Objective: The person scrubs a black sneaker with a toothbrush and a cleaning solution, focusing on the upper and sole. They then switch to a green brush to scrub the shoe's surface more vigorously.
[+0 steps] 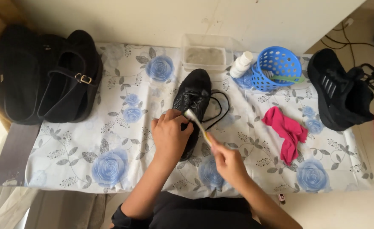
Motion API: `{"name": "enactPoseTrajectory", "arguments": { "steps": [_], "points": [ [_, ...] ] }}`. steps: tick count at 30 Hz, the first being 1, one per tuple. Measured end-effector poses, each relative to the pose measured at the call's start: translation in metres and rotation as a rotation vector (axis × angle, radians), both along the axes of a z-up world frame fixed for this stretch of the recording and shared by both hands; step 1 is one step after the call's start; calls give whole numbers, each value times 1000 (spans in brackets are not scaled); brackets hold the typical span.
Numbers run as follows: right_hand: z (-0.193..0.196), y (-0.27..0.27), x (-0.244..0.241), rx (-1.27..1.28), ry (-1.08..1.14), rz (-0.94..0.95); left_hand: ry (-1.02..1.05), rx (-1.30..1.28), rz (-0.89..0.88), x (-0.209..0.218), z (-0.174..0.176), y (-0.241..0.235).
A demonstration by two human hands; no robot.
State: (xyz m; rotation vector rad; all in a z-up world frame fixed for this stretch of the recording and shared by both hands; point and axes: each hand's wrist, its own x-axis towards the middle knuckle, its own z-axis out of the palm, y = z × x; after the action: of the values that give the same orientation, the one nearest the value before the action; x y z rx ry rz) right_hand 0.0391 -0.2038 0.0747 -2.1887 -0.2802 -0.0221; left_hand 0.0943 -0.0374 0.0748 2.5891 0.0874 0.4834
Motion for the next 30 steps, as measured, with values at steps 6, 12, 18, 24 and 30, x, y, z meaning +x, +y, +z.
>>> {"name": "enactPoseTrajectory", "arguments": {
  "steps": [6,12,18,24,30],
  "points": [
    [-40,-10,55,-343,-78,-183,3,19,-2,-1,-1,-1],
    [-43,-11,-25,-145,30,-38,-52,39,-8,-1,-12,1],
    [-26,18,25,-161,-81,-166,-2,52,10,-2,-5,-1],
    [-51,11,-43,-170,-15,-170,38,61,3,-3,-5,-2],
    [-43,22,32,-248,-149,-160,2,71,2,-6,-4,-2]
  ]
}}
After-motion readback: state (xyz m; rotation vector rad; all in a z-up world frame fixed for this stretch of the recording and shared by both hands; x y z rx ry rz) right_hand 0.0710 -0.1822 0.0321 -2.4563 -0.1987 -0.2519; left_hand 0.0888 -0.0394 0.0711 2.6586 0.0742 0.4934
